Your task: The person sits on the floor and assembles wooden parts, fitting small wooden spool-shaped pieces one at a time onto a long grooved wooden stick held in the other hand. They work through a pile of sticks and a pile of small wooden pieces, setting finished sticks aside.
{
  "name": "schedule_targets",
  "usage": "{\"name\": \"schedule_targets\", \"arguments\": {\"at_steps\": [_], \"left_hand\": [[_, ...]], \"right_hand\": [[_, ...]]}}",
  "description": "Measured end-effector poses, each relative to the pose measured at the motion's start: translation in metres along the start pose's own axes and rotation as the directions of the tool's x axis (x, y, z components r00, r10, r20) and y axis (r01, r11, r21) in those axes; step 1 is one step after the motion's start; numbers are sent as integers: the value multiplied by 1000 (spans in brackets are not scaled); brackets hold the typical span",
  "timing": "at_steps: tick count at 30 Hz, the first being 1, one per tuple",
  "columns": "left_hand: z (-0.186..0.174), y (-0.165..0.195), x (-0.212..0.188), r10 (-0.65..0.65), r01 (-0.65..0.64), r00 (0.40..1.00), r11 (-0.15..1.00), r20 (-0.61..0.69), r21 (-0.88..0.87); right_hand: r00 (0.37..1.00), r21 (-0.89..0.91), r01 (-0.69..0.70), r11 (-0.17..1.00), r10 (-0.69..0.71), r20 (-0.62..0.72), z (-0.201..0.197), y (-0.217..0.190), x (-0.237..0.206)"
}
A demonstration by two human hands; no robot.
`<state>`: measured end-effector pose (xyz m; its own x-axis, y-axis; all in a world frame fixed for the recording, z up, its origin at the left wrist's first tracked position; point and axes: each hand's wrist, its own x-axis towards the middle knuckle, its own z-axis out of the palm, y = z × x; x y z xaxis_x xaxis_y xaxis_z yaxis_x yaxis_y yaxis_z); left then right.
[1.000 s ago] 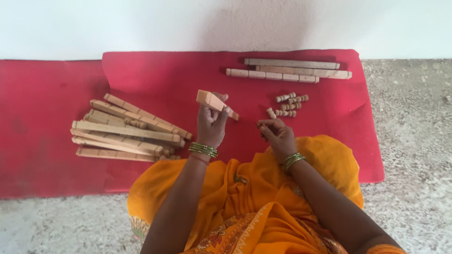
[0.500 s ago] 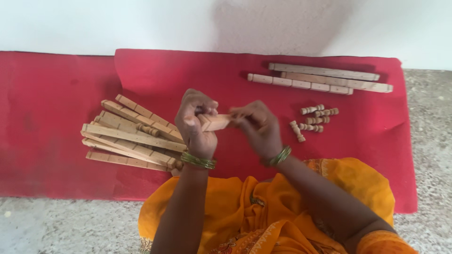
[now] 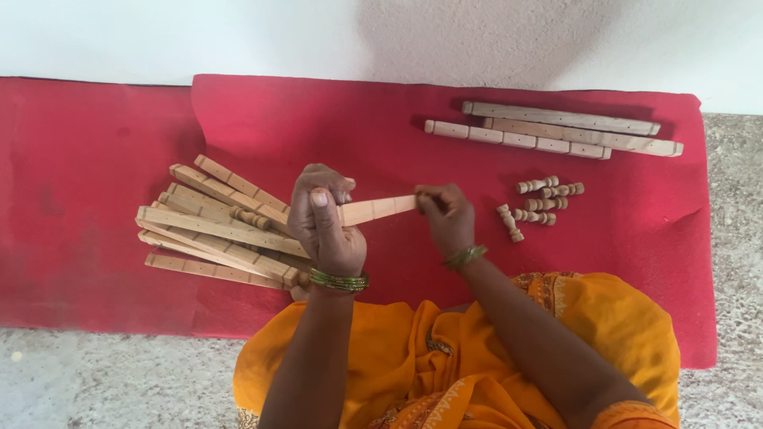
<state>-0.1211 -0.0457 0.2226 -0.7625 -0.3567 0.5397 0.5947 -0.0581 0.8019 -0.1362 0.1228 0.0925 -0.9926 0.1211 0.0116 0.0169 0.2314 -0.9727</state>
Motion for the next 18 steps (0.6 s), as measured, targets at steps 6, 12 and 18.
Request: {"name": "schedule_targets", "arguments": {"at_steps": [6, 12, 18], "left_hand": [[-2, -2, -3, 15, -16, 1000, 999, 21, 36], [-6, -9, 2, -131, 128, 991, 931, 15, -341], [-6, -4, -4, -145, 151, 988, 944, 43, -293]], "right_hand": [[907, 26, -414, 910, 414, -72, -6, 59, 24], [874, 224, -464, 857, 484, -40, -4, 22, 16], [993, 406, 57, 912, -93, 68, 23, -92, -42]]}}
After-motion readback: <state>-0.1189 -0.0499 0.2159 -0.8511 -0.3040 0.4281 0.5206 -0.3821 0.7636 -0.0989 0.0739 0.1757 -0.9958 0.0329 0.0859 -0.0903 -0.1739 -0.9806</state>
